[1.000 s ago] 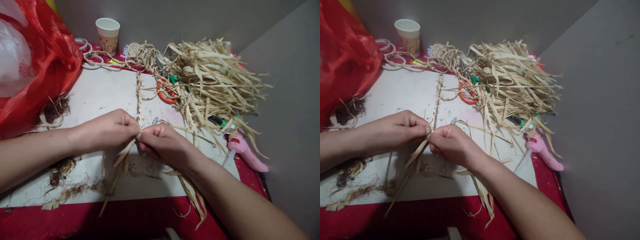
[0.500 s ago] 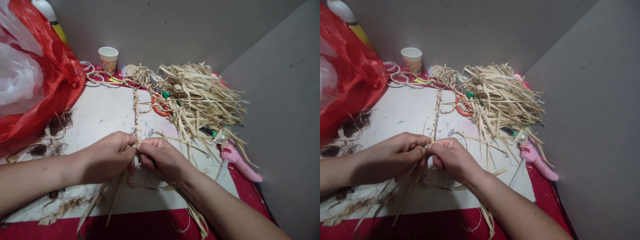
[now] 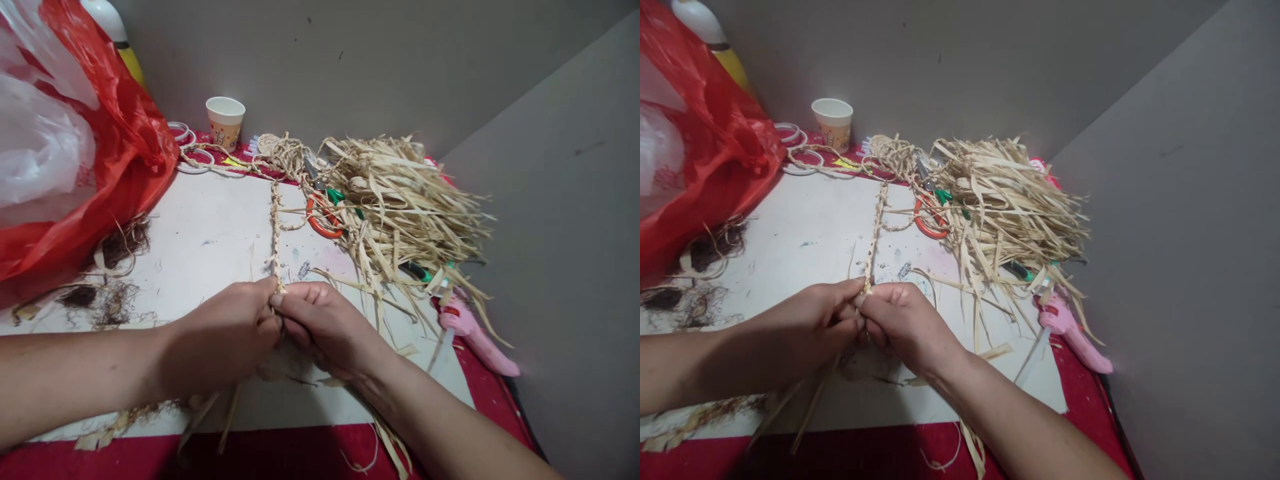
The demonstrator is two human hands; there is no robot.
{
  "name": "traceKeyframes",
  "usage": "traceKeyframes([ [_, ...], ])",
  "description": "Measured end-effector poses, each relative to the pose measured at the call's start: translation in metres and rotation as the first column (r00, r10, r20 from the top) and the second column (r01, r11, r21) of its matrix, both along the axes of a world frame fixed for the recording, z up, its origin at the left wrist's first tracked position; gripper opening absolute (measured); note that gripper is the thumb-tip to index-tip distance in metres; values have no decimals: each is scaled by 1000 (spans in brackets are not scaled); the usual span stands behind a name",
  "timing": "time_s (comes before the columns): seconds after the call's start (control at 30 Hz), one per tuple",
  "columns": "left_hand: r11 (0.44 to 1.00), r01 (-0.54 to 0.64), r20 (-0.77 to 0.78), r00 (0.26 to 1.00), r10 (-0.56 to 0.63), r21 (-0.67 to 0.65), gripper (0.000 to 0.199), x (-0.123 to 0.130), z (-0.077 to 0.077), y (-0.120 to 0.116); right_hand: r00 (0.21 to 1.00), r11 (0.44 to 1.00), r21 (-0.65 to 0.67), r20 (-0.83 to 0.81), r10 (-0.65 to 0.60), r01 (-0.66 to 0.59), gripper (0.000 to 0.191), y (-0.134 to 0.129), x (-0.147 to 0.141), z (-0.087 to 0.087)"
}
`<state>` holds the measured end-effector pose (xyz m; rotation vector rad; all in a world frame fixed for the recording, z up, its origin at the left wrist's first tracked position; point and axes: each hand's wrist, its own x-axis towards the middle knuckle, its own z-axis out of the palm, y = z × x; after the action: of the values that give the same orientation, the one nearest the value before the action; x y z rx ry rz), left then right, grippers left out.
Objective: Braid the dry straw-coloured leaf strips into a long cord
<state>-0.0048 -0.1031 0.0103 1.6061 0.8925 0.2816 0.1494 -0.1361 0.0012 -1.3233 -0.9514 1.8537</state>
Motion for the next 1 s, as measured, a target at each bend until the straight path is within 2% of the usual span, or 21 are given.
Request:
traceKeyframes([
  [0.07, 998, 69, -30, 997, -69, -6, 15, -1, 12, 4, 1000, 999, -25, -15, -27, 26, 46, 0, 1, 1],
  [0.17, 968, 237, -115, 962, -246, -88, 14, -4, 33, 19, 995, 997, -67, -83, -52, 47, 43, 2, 3, 2],
  [0.2, 970, 233, -149, 959, -241, -71, 17, -6, 38, 26, 992, 996, -78, -117, -52, 43, 40, 2, 4, 3],
  [0.23, 983, 183, -173, 968, -184, -20, 19, -7, 41, 32, 988, 996, -87, -150, -49, 36, 36, 3, 5, 3],
  [0.3, 995, 41, -137, 990, -28, 88, 17, -8, 39, 41, 980, 995, -93, -195, -39, 21, 26, 3, 7, 4],
  [0.33, 995, -11, -94, 995, 21, 96, 17, -8, 35, 43, 977, 996, -91, -210, -35, 16, 22, 4, 8, 4],
  [0.37, 998, -29, -46, 998, 31, 56, 16, -7, 30, 44, 975, 996, -87, -220, -26, 7, 20, 4, 9, 4],
  [0.43, 991, 25, 53, 998, -18, -134, 14, -3, 19, 42, 974, 997, -73, -227, -6, -11, 19, 4, 10, 4],
  [0.5, 941, 91, 142, 989, -47, -326, 13, 1, 10, 37, 975, 997, -68, -224, 11, -27, 18, 5, 10, 4],
  [0.53, 916, 106, 161, 986, -46, -387, 14, 2, 8, 35, 976, 997, -70, -219, 17, -33, 18, 5, 11, 4],
  [0.6, 898, 102, 143, 989, -44, -427, 16, 3, 7, 33, 977, 996, -80, -211, 26, -44, 19, 6, 11, 4],
  [0.67, 914, 110, 100, 992, -77, -391, 17, 1, 9, 34, 978, 995, -86, -205, 33, -51, 20, 6, 12, 4],
  [0.8, 962, 152, 19, 988, -152, -225, 23, -4, 11, 37, 982, 992, -96, -179, 64, -82, 22, 6, 12, 3],
  [0.93, 982, 154, -133, 977, -168, -113, 26, -4, 9, 39, 988, 988, -112, -128, 91, -105, 25, 6, 12, 4],
  [1.0, 984, 163, -146, 974, -172, -74, 26, -3, 8, 40, 990, 988, -103, -95, 101, -110, 27, 6, 12, 5],
])
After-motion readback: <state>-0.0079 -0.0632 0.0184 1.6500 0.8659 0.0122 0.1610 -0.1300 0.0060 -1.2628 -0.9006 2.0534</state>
